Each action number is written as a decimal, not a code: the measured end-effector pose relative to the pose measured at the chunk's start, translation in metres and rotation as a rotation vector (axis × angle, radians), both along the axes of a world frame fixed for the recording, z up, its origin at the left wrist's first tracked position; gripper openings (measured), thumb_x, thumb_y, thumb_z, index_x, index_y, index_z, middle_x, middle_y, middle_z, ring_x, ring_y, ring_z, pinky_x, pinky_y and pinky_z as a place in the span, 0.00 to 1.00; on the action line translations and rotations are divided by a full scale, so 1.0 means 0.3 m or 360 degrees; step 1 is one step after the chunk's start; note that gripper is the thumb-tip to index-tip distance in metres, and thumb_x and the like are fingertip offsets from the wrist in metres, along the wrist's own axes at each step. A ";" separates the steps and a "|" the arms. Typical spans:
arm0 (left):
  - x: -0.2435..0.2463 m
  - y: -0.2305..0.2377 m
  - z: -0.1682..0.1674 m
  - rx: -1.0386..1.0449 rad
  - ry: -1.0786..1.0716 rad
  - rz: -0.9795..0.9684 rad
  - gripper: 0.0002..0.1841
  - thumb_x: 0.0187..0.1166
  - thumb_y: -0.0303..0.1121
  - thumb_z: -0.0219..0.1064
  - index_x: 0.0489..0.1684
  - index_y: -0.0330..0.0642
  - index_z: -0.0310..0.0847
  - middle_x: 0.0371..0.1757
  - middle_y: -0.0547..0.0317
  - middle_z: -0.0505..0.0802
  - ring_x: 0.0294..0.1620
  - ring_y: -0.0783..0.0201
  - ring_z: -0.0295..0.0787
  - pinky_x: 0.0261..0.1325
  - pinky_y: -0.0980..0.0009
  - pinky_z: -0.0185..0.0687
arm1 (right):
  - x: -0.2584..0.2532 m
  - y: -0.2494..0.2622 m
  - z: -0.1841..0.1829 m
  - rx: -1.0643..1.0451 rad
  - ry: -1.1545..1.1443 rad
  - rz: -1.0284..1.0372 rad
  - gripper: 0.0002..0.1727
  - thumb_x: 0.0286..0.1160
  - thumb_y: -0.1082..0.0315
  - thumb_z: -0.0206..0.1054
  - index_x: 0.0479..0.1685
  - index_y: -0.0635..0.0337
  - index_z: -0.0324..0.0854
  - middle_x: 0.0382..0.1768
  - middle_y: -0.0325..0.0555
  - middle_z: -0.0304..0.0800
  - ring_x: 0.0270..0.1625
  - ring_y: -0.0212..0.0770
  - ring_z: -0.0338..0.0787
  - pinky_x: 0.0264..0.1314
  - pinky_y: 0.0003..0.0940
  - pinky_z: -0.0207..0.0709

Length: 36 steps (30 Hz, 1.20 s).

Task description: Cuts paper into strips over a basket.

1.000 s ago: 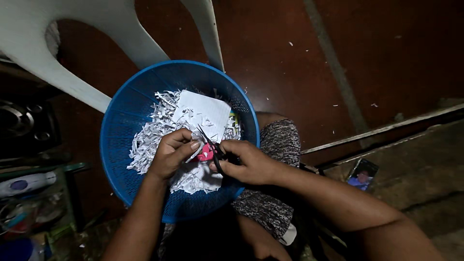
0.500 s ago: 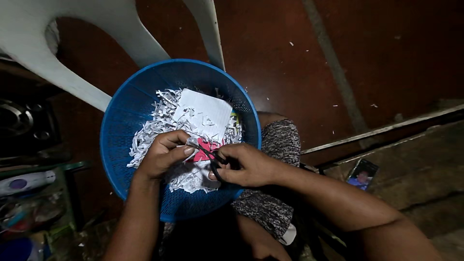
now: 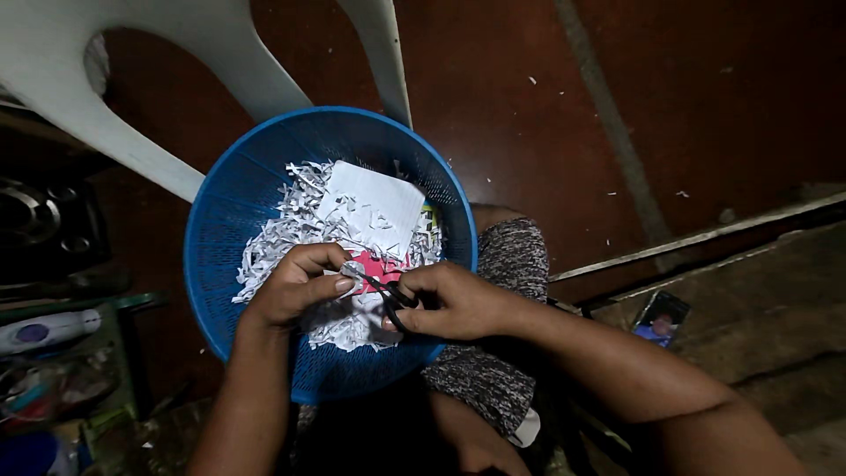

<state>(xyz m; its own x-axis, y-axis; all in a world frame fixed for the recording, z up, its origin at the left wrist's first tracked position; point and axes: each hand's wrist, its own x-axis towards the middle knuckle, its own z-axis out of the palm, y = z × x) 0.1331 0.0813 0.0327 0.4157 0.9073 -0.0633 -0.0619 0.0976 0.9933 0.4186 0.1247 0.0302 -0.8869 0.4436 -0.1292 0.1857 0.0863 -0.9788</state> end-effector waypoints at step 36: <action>0.077 -0.006 -0.031 -0.0377 -0.0169 0.0347 0.34 0.71 0.61 0.75 0.66 0.43 0.83 0.44 0.55 0.94 0.41 0.62 0.93 0.48 0.66 0.92 | -0.013 -0.005 -0.007 -0.0118 0.0103 -0.0365 0.21 0.86 0.47 0.64 0.39 0.58 0.83 0.29 0.38 0.85 0.31 0.30 0.84 0.36 0.29 0.80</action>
<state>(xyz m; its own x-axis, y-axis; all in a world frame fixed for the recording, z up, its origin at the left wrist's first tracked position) 0.1563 0.0794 0.0235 0.2290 0.9408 -0.2499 -0.2084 0.2981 0.9315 0.4149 0.1233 0.0281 -0.7715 0.6256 -0.1154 0.1290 -0.0237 -0.9914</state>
